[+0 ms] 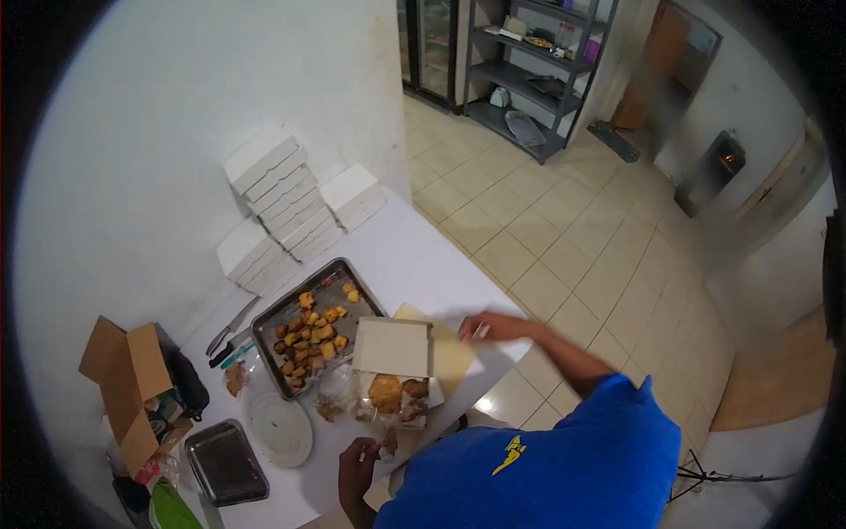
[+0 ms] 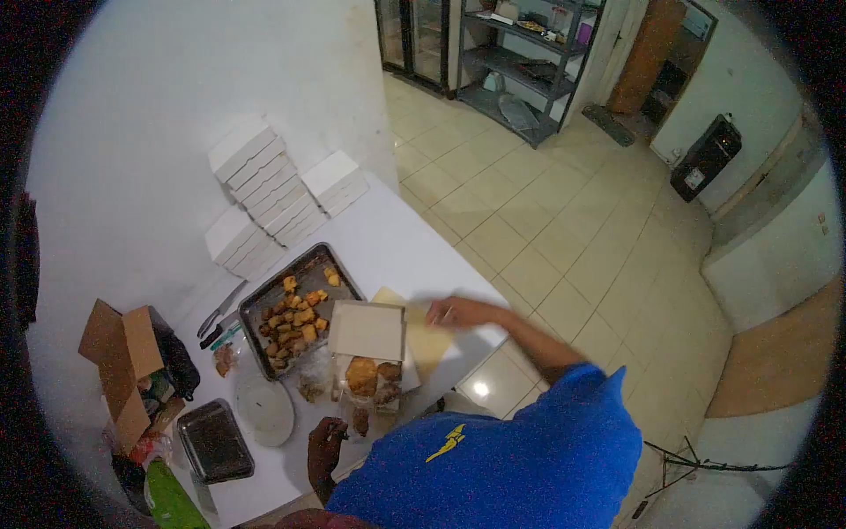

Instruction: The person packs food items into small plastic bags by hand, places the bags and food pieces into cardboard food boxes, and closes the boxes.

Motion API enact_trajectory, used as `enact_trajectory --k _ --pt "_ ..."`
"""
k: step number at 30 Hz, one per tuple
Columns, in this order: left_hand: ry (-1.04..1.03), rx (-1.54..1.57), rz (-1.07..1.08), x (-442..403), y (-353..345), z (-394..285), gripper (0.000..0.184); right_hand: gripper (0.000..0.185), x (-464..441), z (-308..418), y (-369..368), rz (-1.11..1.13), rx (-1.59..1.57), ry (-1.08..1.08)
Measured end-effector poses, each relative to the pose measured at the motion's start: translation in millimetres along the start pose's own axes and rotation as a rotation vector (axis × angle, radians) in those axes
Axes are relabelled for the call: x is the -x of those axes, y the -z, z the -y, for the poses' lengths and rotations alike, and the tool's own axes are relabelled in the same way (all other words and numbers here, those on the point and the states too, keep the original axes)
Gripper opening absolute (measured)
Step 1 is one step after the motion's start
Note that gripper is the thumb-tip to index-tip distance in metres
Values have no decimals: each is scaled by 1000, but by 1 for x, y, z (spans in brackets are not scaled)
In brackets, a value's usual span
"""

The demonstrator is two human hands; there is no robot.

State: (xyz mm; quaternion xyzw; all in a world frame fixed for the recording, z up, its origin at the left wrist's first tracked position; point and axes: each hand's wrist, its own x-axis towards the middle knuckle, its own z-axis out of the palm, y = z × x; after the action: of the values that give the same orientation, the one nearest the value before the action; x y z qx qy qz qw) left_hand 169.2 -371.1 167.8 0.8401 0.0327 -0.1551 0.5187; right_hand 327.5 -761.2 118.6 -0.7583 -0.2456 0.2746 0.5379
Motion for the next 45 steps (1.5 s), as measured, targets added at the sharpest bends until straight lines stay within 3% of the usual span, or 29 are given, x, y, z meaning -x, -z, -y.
enact_trajectory --k 1,2,3,5,6,7,9,11,12,13,15,16,17,18,20,22,23,24,29,32,35,36,41,45 --pt "19 -5 -1 5 8 7 17 18 4 8 44 -133 113 -131" --pt "39 -10 -1 10 15 14 16 20 7 25 91 -301 536 -111" --pt "29 -11 -12 14 25 21 17 32 9 37 143 -419 607 -192" --pt "8 -22 -27 22 49 34 17 77 13 70 230 -822 542 -23" --pt "-20 -36 -7 23 61 44 16 82 8 137 224 -1063 527 -269" --pt "-50 -45 15 20 73 56 16 74 2 148 236 -1228 485 -149" --pt "-158 -70 82 19 96 84 18 64 -14 172 210 -1131 634 -86" --pt "-132 -110 174 16 123 97 22 47 -44 185 151 -912 756 -60" --pt "-118 -116 211 15 130 101 23 37 -66 187 92 -723 809 -71" --pt "-114 -100 272 16 137 109 25 25 -85 212 2 -560 651 -230" --pt "-122 -77 393 12 148 126 27 36 -118 156 -134 -155 377 -78" --pt "-147 -103 438 11 151 135 28 50 -130 151 -197 112 419 -30" --pt "-170 -139 490 12 153 143 28 58 -137 108 -262 30 348 111" --pt "-189 -176 550 12 155 150 28 57 -154 59 -313 98 232 250" --pt "-220 -207 585 16 151 163 29 46 -153 51 -377 79 116 279" --pt "-276 -311 600 18 155 178 30 33 -135 81 -406 19 106 -124" --pt "-262 -310 625 19 157 178 28 26 -130 69 -415 2 34 19" --pt "-240 -309 649 25 156 179 26 21 -130 52 -417 77 -13 8" --pt "-326 -143 529 15 158 184 14 17 -117 70 -385 -195 92 32" --pt "-564 -155 307 8 167 176 16 14 -113 105 -386 -406 197 178" --pt "-668 -175 273 -3 166 201 14 10 -109 100 -405 -561 165 280" --pt "-747 -179 279 -5 163 211 14 9 -105 93 -414 -562 190 216" --pt "-644 -177 256 4 134 285 10 17 -92 26 -484 -597 181 -63" --pt "-616 -154 227 18 124 306 9 17 -89 11 -502 -537 113 -156"
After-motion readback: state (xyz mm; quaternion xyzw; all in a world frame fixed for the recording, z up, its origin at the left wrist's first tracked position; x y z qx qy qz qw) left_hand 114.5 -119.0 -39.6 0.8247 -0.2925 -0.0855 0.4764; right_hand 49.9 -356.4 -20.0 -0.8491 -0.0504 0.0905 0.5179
